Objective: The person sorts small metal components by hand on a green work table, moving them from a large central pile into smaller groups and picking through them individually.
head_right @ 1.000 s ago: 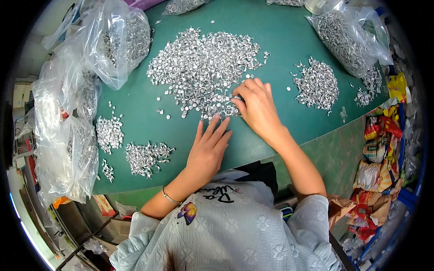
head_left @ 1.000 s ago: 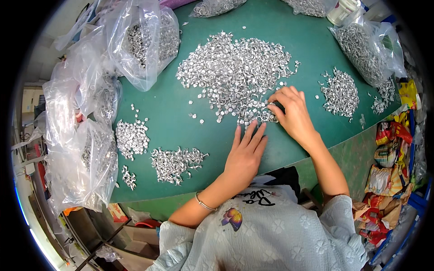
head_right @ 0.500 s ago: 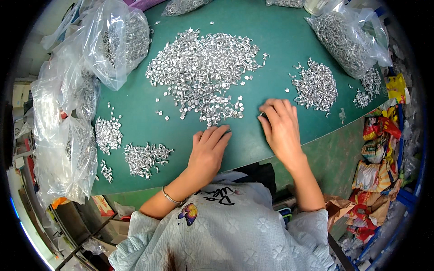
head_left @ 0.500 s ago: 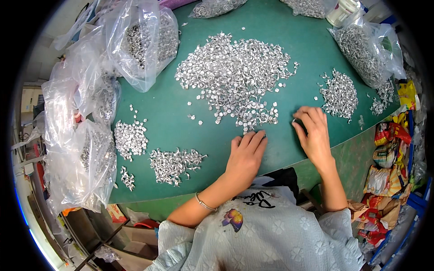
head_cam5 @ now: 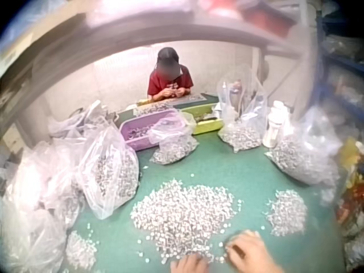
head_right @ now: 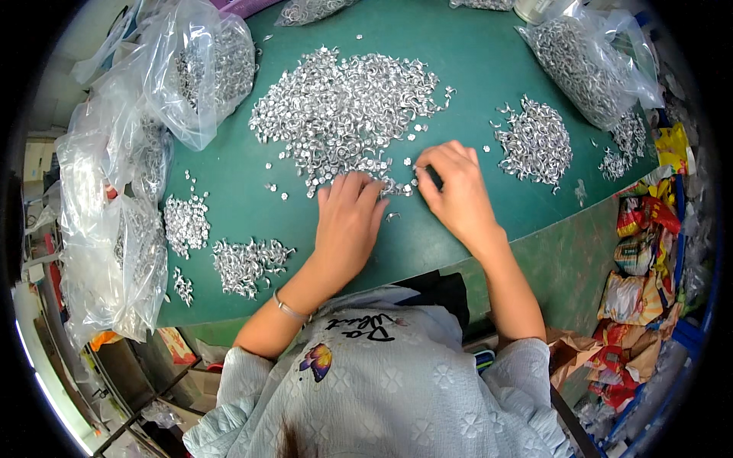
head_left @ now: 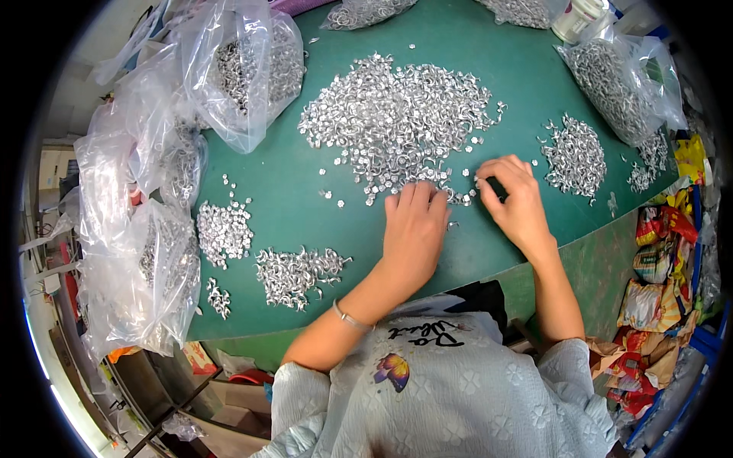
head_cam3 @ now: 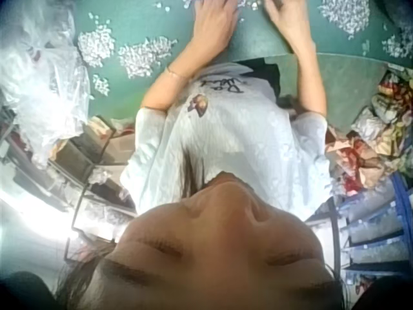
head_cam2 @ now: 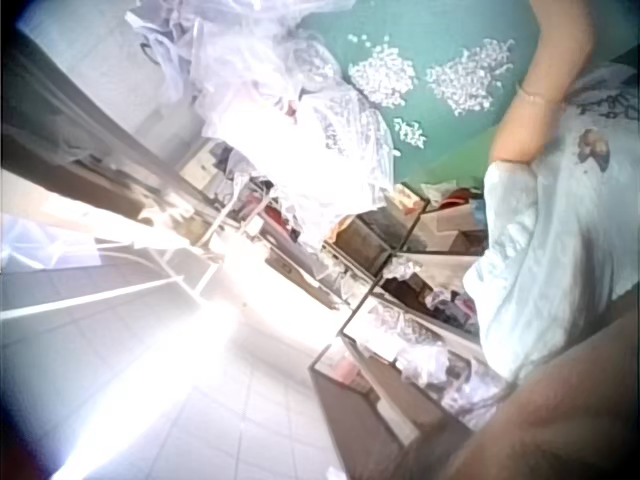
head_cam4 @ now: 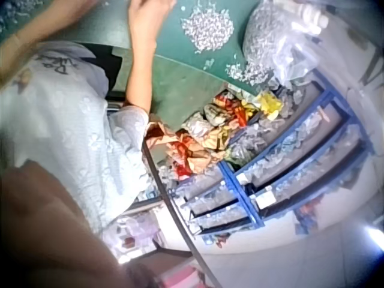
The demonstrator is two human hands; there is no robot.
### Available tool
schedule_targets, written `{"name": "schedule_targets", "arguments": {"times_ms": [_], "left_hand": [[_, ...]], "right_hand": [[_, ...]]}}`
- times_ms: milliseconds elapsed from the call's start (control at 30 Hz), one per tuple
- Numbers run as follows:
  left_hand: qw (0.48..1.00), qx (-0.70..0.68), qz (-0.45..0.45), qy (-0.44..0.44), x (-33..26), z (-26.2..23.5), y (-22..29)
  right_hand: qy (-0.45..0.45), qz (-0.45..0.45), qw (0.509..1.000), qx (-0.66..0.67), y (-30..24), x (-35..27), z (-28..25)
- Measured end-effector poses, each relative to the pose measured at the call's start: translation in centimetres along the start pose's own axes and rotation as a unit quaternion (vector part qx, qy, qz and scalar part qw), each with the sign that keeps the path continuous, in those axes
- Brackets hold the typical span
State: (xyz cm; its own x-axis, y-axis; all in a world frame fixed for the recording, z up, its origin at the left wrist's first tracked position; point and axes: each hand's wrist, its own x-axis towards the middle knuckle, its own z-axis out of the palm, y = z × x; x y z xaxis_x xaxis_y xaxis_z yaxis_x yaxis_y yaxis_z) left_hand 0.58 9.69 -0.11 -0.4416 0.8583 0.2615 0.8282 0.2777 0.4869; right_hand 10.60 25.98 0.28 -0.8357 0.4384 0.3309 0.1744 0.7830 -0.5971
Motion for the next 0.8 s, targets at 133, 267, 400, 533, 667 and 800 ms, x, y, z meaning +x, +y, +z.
{"name": "schedule_targets", "arguments": {"times_ms": [133,267,400,533,667,800], "left_hand": [[1.000,0.026,0.009,0.000,1.4,1.0,-0.3],[1.000,-0.001,0.018,-0.004,1.3,1.0,-1.0],[0.990,-0.125,-0.034,0.060,0.9,-0.6,-0.7],[0.974,-0.194,-0.103,0.048,-0.6,-1.7,-0.7],[0.972,-0.208,-0.112,0.004,-2.8,-1.6,0.3],[0.983,-0.168,-0.073,-0.015,-2.6,0.2,1.2]], "right_hand": [[0.002,0.033,0.998,-0.053,1.4,-0.9,-1.0],[0.019,0.061,0.997,-0.041,1.6,-1.7,-2.0],[0.034,0.037,0.995,-0.089,-0.5,-2.0,-1.4],[-0.018,0.036,0.993,-0.110,0.8,-2.3,-1.6],[-0.058,0.022,0.996,-0.058,-0.1,-3.4,-2.0],[0.013,-0.031,0.997,-0.072,-2.1,-3.5,0.5]]}}
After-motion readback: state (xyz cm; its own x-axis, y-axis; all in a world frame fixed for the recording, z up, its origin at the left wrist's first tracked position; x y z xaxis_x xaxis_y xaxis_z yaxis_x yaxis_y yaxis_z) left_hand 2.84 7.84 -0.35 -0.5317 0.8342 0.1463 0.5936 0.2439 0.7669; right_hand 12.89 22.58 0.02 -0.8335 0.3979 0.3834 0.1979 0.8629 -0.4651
